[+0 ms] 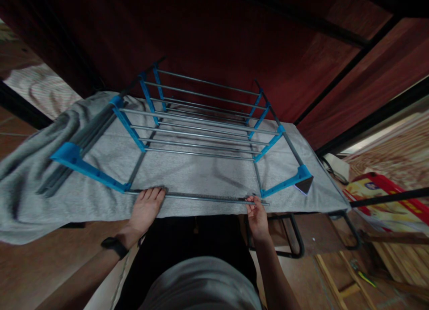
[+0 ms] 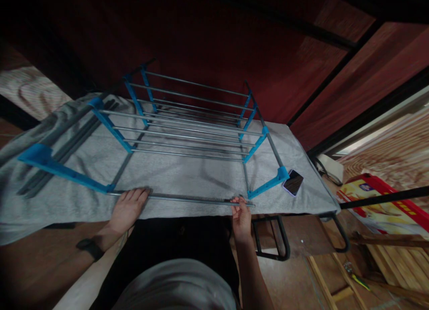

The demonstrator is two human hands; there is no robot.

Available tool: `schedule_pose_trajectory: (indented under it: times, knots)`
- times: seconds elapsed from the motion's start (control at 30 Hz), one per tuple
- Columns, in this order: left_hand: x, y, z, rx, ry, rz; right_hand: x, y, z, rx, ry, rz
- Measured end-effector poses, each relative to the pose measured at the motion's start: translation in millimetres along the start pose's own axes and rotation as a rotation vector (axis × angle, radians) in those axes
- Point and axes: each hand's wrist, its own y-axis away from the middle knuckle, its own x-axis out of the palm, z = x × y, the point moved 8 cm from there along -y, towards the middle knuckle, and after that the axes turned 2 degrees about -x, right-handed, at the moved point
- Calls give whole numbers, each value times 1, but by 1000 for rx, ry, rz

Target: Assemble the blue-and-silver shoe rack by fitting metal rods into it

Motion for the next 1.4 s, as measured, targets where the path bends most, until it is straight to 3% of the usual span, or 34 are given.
schedule_pose_trajectory:
  times: [0.3,0.53,0.7,1.07,1.4]
  knots:
    - [1,0,-1,0,3,15,2,5,4,8,20,-20]
    - [-6,-3,-17,11,-183,140,-20,-10,-3,48,21,-8]
    - [-9,-6,-25,76,-282,163,-31,-23,-1,33,153,27]
    - [-11,-9,-24,90,-219,212,-31,-4,24,3,300,106]
    - [-14,-9,-23,106,-188,238,-29,-8,24,17,320,122]
